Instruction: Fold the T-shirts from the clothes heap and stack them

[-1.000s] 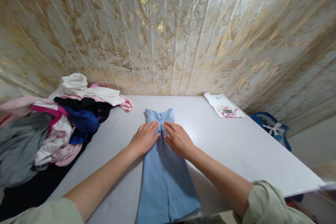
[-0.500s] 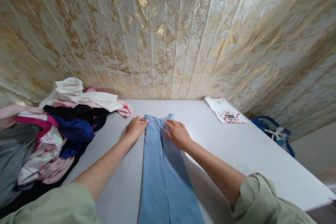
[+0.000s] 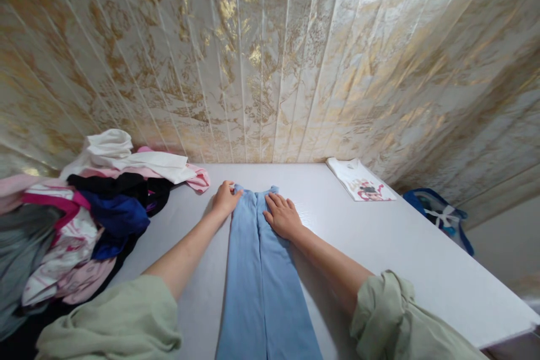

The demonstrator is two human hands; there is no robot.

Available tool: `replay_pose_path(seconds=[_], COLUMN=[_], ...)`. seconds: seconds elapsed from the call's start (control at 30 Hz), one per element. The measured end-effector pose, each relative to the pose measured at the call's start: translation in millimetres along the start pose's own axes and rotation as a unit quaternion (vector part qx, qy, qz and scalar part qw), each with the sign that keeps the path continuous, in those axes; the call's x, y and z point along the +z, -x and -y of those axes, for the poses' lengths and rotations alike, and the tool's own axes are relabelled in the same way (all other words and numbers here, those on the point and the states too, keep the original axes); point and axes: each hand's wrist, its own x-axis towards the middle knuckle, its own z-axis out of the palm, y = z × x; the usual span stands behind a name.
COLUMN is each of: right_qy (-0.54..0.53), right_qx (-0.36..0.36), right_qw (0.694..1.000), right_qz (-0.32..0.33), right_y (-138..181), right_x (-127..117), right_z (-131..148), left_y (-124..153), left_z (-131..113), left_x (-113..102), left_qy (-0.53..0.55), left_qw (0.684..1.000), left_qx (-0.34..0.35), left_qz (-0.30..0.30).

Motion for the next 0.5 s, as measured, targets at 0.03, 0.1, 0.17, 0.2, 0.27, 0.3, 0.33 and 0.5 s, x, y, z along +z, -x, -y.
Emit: replay_pose_path(seconds=[0.03,0.1,0.17,0.2,0.27,0.3,0.33,0.5], right_qy=[-0.002,-0.006,-0.009,-0.011,-0.019,-0.024,-0.027,-0.033], right_qx=[0.002,0.007,0.008,0.004,-0.016,-0.028,-0.038,-0.047], right_qw=[1.0,1.0,1.0,1.0,0.999,0.999,0.999,0.998], right_qz=[0.002,0.002,-0.012,-0.023,-0.034,-0.032,-0.027,-0.004], right_y=[-1.6,-5.7,-9.6,-10.8,-10.9,-9.7,-8.0,-4.1], right_x=[-1.8,-6.1,-9.9,-10.7,-9.1,-6.8,-3.9,0.3], right_z=[0.2,1.8,5.2,7.6,12.8,15.2,17.2,16.3], left_y=[1.4,8.4,20.8,28.2,42.5,48.3,52.5,54.3], left_z=[-0.8,-3.8,-7.9,-9.8,-12.1,-12.3,-11.8,-0.8], left_x=[-2.1,-4.5,-2.5,0.5,9.2,13.9,18.0,18.5], left_qy=[-0.005,-0.016,-0.024,-0.028,-0.034,-0.042,-0.054,-0.073], left_qw=[1.0,0.999,0.996,0.994,0.99,0.987,0.985,0.979], left_qx=[0.002,0.025,0.074,0.1,0.14,0.152,0.16,0.182], left_qz=[-0.018,-0.043,-0.035,-0.02,0.009,0.022,0.036,0.064])
